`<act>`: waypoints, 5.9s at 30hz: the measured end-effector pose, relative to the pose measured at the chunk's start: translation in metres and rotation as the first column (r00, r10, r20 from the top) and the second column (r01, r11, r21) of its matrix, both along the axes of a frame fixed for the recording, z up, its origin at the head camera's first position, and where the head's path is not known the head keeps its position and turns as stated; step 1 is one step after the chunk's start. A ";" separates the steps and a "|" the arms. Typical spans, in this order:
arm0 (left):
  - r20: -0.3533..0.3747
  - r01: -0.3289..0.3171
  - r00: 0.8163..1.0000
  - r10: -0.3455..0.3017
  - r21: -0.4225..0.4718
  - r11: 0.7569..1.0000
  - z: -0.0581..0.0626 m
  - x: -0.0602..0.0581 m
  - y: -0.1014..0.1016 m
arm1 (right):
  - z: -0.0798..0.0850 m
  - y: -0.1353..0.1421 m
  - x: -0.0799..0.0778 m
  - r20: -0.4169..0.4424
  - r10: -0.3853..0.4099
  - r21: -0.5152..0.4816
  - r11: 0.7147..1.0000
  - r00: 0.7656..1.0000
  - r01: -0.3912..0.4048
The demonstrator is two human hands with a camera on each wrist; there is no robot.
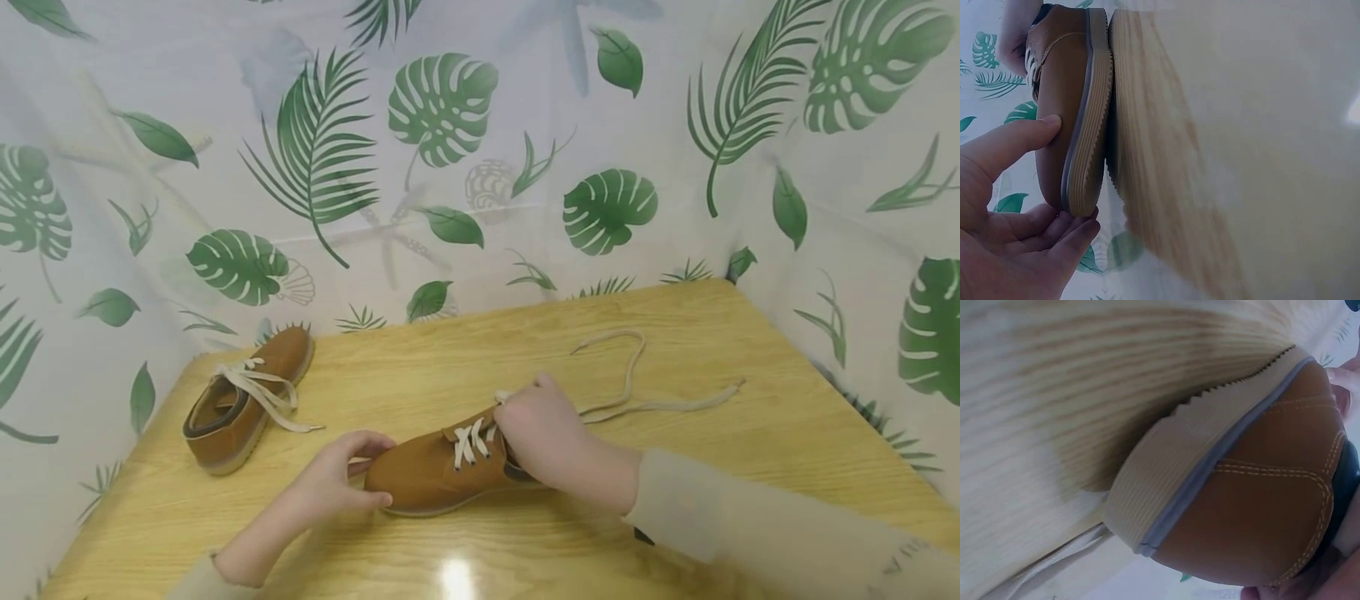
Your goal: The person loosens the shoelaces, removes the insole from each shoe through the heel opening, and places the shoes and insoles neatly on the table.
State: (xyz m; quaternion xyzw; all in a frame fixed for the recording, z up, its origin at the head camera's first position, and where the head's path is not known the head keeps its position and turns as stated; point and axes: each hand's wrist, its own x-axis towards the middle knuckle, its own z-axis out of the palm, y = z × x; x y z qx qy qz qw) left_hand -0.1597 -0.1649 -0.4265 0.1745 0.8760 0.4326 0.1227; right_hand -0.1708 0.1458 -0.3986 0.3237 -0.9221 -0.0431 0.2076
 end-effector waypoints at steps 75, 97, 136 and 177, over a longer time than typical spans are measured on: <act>0.015 -0.018 1.000 0.017 0.030 0.999 0.001 0.002 0.000 | 0.047 0.028 -0.044 0.832 0.213 -0.357 0.912 0.512 0.201; 0.007 -0.027 1.000 0.027 0.016 1.000 0.001 0.001 0.001 | 0.054 0.024 -0.044 0.817 0.151 -0.283 0.946 0.557 0.159; 0.028 -0.043 0.999 0.042 0.042 0.998 0.001 0.003 0.001 | 0.059 0.046 -0.052 0.888 0.268 -0.359 0.912 0.375 0.198; -0.001 -0.015 1.000 0.015 0.013 1.000 -0.005 -0.001 -0.002 | 0.031 0.076 -0.052 0.885 0.336 -0.462 0.714 0.321 0.527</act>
